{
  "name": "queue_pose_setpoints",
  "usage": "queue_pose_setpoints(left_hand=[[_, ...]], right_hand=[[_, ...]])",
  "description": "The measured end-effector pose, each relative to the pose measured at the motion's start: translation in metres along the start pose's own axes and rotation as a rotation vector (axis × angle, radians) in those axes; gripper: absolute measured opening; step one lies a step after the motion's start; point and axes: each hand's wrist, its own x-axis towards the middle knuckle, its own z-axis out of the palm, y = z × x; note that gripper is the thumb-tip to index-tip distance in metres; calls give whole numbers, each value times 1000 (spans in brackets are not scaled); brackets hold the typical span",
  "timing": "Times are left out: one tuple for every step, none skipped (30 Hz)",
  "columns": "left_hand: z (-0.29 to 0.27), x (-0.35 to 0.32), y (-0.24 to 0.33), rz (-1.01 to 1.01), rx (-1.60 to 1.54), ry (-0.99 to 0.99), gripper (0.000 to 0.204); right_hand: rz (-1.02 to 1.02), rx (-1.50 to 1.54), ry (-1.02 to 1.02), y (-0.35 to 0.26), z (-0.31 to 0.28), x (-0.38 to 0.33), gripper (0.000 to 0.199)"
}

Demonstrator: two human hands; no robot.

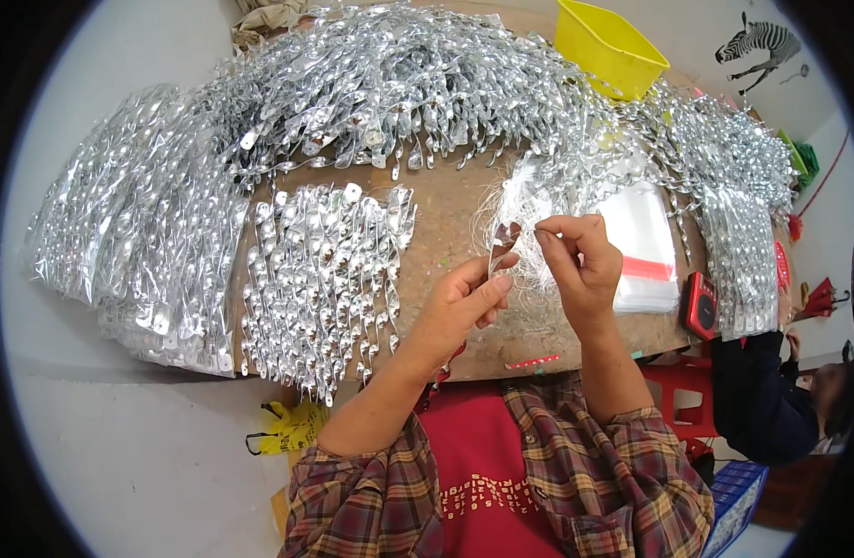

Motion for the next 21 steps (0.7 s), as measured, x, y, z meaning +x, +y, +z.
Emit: queue_pose_setpoints(left_hand=[[0,0,0,1,0,-1,37],[1,-1,0,-9,-5,5,37],[1,-1,0,-19,-11,11,38],[0,0,0,-19,-11,11,38],[-1,0,-1,-20,-1,3,37],[-2,0,-2,-20,8,-5,37],[-2,0,-2,-21,8,-4,37],[-2,0,-1,-24,8,-3,37],[-2,0,-1,-26,7,-1,37],[-2,0,-1,-26,7,0,37],[-2,0,-1,-27,-3,0,37],[-2,0,-1,-27,-14,0,37],[-2,-1,-1,-27,-14,0,37],[-1,-1,1,-33,-25,11,37],[0,-1,2,-40,-36,21,37],[0,-1,2,-40,-36,20,37],[0,-1,2,-43,-53,20,37],[-1,-1,2,-45,-69,20,37],[-1,-1,2,-46,-70,20,37],[-1,-2,1,-44,-61,21,37],[-1,-2,1,-42,-53,21,37]], right_hand=[[-7,-18,4,-1,0,1,14],[-6,-18,4,-1,0,1,14],[-12,-24,8,-1,0,2,14],[-18,-30,12,-1,1,3,14],[-17,-29,11,-1,1,3,14],[-32,-48,10,-2,1,4,14],[-47,-67,8,-2,1,4,14],[-47,-66,8,-2,2,5,14],[-83,-94,8,-2,2,5,14],[-120,-121,8,-2,2,5,14],[-120,-121,8,-2,2,5,14],[-167,-138,12,-2,2,5,14],[-213,-154,16,-2,3,5,14],[-213,-155,16,-2,3,5,14],[-218,-160,24,-1,3,4,14],[-223,-165,33,-1,3,4,14],[-223,-165,33,0,3,4,14],[-210,-176,32,0,3,4,14],[-197,-187,31,0,3,4,14],[-197,-188,31,1,2,4,14],[-187,-185,38,1,2,4,14]])
